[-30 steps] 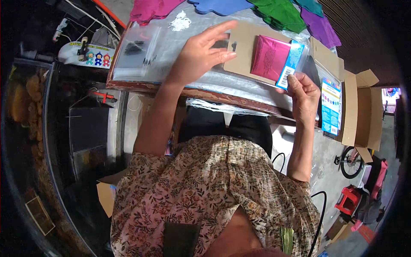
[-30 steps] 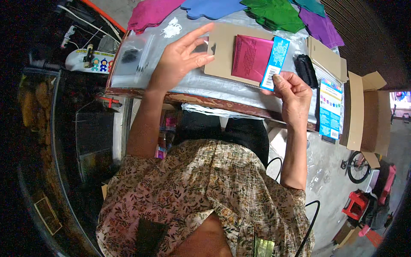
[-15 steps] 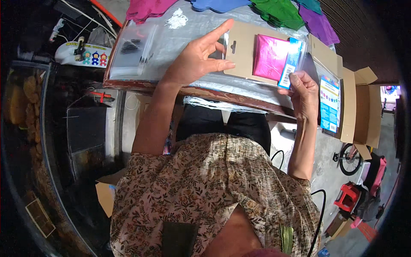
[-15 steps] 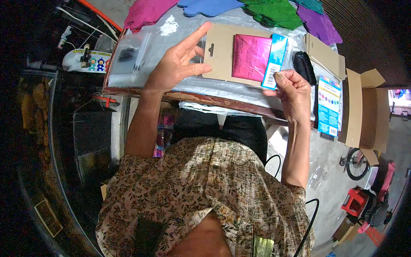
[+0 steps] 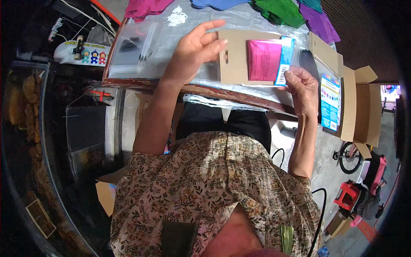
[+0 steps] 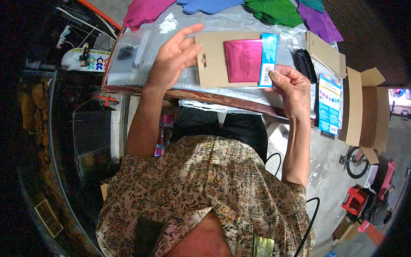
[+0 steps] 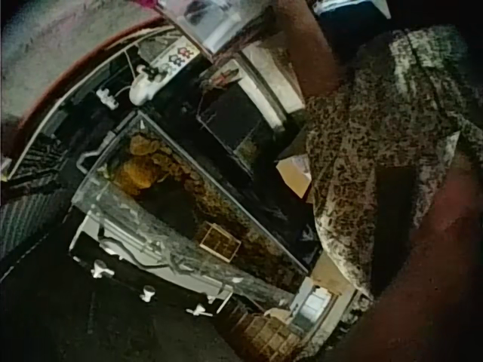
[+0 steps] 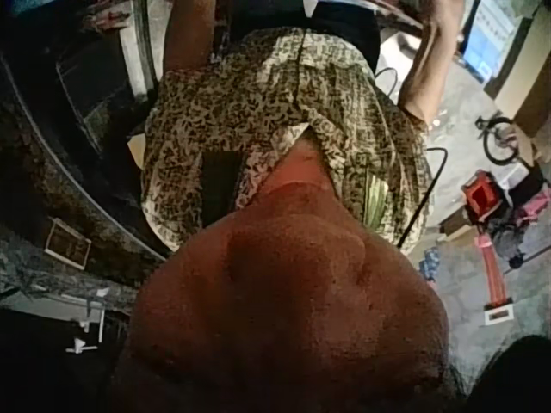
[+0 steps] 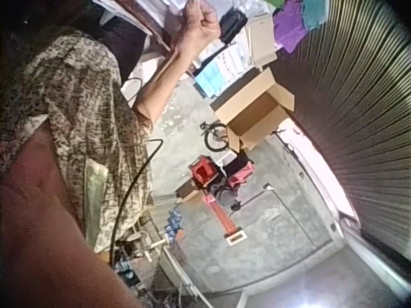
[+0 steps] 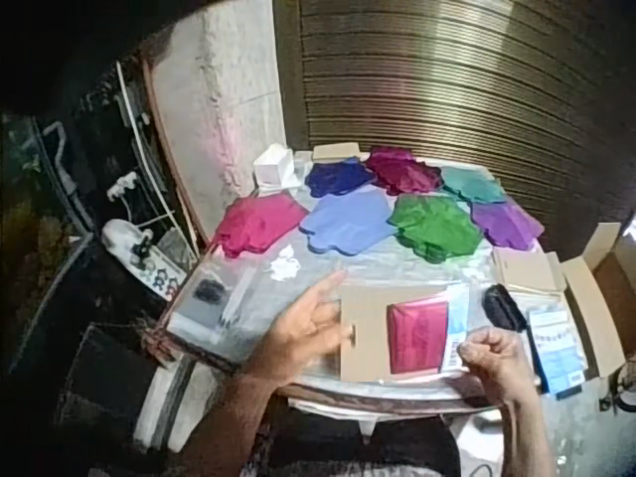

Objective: Folding and placing colored material sheets into plastic packaging sleeves with cardboard backings.

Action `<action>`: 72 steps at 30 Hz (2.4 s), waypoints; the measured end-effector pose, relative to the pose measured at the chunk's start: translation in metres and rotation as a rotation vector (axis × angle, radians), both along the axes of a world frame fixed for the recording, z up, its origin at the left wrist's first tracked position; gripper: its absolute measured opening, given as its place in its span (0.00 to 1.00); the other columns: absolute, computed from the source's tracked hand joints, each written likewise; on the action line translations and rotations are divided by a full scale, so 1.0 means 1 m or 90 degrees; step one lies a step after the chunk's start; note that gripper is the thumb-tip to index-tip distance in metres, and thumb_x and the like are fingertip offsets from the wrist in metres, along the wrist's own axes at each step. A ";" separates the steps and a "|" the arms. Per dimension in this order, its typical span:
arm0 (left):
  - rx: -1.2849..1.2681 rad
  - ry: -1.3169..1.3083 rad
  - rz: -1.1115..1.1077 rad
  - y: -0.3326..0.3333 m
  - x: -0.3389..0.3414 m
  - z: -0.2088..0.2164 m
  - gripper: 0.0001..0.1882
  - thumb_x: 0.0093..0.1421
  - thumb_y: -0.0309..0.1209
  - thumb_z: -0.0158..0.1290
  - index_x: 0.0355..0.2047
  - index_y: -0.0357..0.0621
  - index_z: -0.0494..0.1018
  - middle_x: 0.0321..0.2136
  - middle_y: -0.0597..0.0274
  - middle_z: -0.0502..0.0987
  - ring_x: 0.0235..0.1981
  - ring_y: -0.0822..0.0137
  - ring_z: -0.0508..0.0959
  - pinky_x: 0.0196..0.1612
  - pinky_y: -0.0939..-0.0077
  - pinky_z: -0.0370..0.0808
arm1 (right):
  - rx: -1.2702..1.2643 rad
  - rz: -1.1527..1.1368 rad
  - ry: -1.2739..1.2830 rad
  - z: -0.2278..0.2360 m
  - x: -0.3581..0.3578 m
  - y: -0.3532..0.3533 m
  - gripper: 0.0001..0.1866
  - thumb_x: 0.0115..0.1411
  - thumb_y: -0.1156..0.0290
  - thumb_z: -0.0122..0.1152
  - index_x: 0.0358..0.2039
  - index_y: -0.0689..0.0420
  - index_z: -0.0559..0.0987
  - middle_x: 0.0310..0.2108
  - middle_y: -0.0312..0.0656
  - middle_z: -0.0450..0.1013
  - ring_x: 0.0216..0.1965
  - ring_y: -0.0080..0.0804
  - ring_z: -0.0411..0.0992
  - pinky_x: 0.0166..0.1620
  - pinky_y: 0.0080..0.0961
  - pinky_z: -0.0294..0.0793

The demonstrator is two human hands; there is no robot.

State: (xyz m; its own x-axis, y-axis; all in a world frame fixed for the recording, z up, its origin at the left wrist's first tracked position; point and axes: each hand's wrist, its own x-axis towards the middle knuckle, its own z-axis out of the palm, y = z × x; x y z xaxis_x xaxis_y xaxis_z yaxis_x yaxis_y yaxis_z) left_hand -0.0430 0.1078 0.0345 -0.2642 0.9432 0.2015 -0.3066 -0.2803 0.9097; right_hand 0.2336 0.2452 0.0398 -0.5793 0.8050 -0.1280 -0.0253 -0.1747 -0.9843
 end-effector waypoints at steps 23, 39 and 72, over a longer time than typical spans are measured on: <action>-0.186 0.116 0.045 -0.006 0.007 -0.024 0.14 0.64 0.35 0.61 0.43 0.36 0.80 0.36 0.63 0.82 0.34 0.75 0.80 0.40 0.81 0.78 | 0.000 -0.102 0.021 -0.003 -0.001 0.001 0.08 0.61 0.72 0.68 0.38 0.63 0.83 0.28 0.36 0.77 0.28 0.21 0.76 0.35 0.25 0.84; -0.020 0.175 0.100 -0.006 0.023 -0.008 0.34 0.58 0.14 0.59 0.65 0.35 0.63 0.59 0.54 0.70 0.53 0.68 0.74 0.54 0.75 0.77 | -0.047 -0.041 0.040 -0.004 0.003 0.004 0.08 0.61 0.76 0.67 0.40 0.64 0.81 0.34 0.42 0.80 0.32 0.26 0.80 0.35 0.25 0.86; -0.085 0.016 0.088 0.012 0.001 -0.028 0.15 0.69 0.35 0.55 0.45 0.34 0.78 0.37 0.63 0.82 0.36 0.76 0.79 0.45 0.79 0.77 | 0.010 -0.062 -0.037 0.000 -0.006 0.001 0.08 0.63 0.71 0.65 0.39 0.62 0.82 0.30 0.40 0.79 0.28 0.26 0.76 0.33 0.21 0.76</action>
